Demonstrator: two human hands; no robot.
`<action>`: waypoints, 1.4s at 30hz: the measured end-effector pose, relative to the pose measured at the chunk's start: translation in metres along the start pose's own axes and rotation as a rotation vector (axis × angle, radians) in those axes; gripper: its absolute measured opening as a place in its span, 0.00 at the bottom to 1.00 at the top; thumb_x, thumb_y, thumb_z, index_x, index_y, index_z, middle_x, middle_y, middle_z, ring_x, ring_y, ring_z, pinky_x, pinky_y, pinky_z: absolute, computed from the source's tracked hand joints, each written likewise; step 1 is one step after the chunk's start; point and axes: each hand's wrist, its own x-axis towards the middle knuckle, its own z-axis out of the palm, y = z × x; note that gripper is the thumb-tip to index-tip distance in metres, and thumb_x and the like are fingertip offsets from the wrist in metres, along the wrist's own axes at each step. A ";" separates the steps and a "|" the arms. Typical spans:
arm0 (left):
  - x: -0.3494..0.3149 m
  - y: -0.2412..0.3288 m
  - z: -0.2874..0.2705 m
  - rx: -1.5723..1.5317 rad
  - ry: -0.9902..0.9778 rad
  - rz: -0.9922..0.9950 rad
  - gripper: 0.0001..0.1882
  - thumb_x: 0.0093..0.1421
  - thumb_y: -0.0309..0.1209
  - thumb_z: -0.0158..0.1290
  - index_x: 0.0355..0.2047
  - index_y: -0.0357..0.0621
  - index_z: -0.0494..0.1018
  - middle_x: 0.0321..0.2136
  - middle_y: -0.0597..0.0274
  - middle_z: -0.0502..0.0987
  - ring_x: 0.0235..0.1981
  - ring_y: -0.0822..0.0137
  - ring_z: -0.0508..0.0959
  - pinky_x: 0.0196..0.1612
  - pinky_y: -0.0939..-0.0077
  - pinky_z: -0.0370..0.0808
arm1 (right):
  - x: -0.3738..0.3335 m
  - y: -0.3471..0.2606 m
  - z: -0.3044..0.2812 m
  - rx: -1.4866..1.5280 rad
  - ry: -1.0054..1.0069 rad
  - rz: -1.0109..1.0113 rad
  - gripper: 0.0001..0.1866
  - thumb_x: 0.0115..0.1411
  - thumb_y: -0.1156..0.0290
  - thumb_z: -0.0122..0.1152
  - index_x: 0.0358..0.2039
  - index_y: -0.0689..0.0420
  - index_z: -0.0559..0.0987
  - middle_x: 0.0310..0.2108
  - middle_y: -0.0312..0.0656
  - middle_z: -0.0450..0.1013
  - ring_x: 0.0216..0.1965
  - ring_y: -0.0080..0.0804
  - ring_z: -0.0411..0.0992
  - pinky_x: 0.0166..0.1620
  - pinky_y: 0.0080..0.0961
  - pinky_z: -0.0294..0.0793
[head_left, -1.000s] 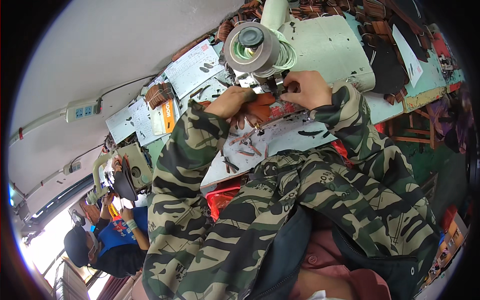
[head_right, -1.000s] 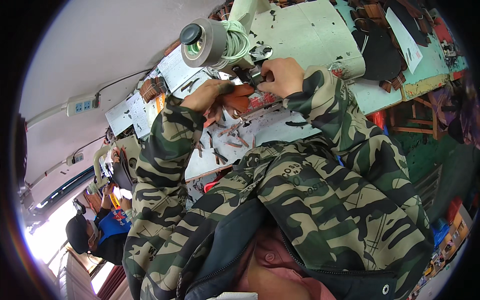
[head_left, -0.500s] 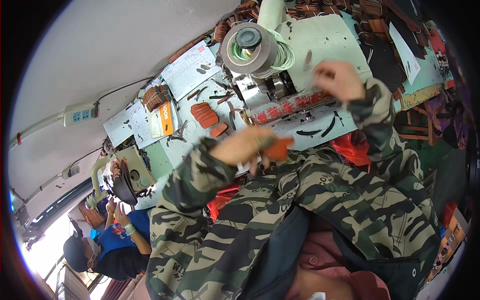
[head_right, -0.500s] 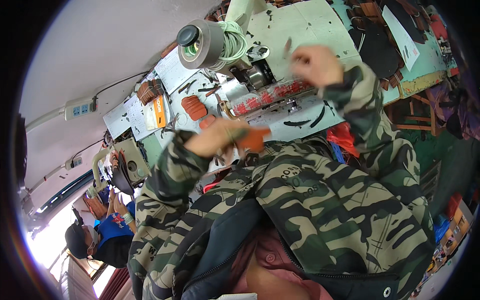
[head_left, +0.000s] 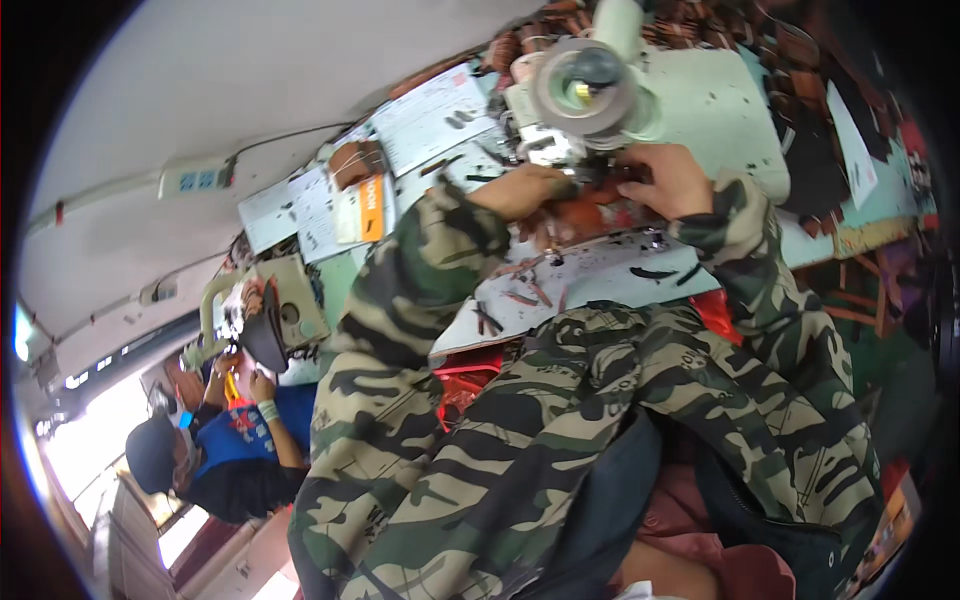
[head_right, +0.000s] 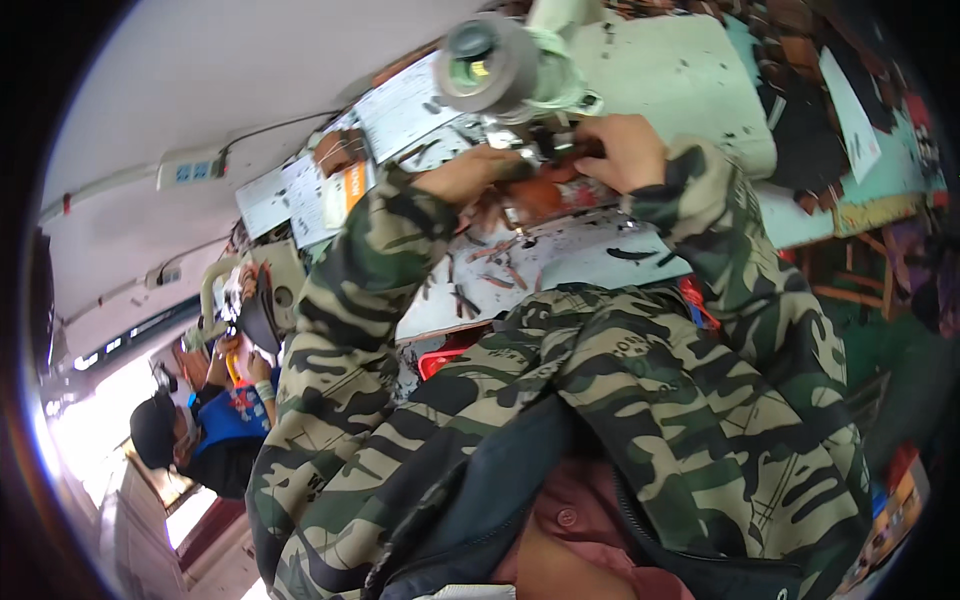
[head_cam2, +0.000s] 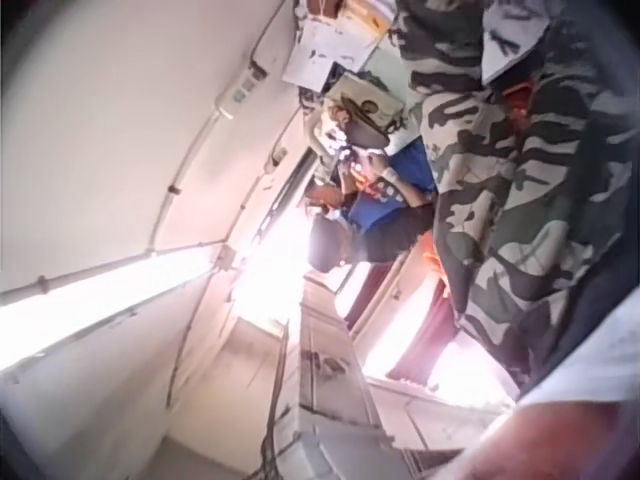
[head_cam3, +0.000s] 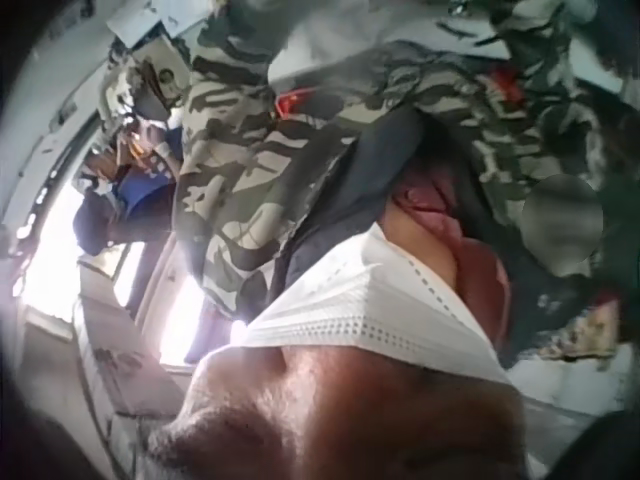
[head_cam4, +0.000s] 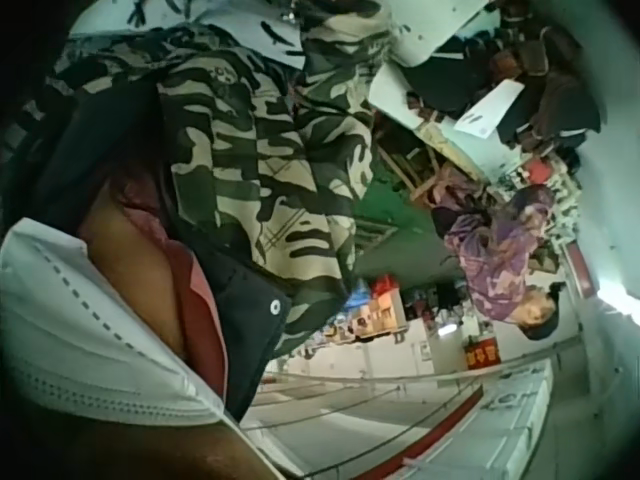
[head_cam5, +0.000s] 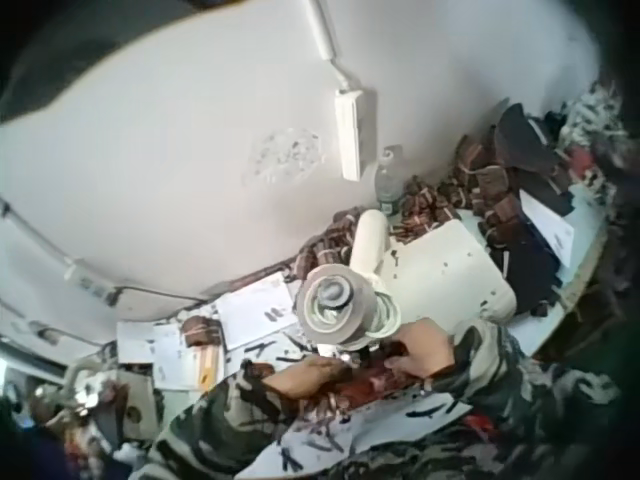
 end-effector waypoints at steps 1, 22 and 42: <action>0.006 -0.006 -0.005 0.008 -0.001 -0.022 0.16 0.63 0.35 0.40 0.38 0.35 0.71 0.19 0.55 0.77 0.06 0.73 0.69 0.06 0.86 0.62 | 0.005 0.010 -0.001 0.026 -0.059 -0.015 0.14 0.46 0.74 0.63 0.36 0.63 0.76 0.26 0.48 0.75 0.27 0.36 0.75 0.33 0.29 0.72; 0.021 0.002 0.005 -0.139 0.066 -0.052 0.15 0.61 0.33 0.39 0.38 0.36 0.71 0.19 0.55 0.77 0.08 0.71 0.72 0.06 0.83 0.58 | 0.000 0.031 -0.026 0.232 -0.146 -0.116 0.11 0.47 0.77 0.61 0.34 0.61 0.77 0.25 0.44 0.74 0.28 0.40 0.75 0.35 0.27 0.72; 0.019 -0.010 0.011 -0.089 0.255 0.097 0.15 0.63 0.32 0.37 0.33 0.33 0.71 0.23 0.53 0.78 0.12 0.67 0.76 0.08 0.83 0.62 | -0.011 0.032 -0.038 0.305 -0.182 -0.003 0.11 0.49 0.77 0.60 0.35 0.64 0.75 0.28 0.47 0.74 0.29 0.34 0.73 0.36 0.24 0.71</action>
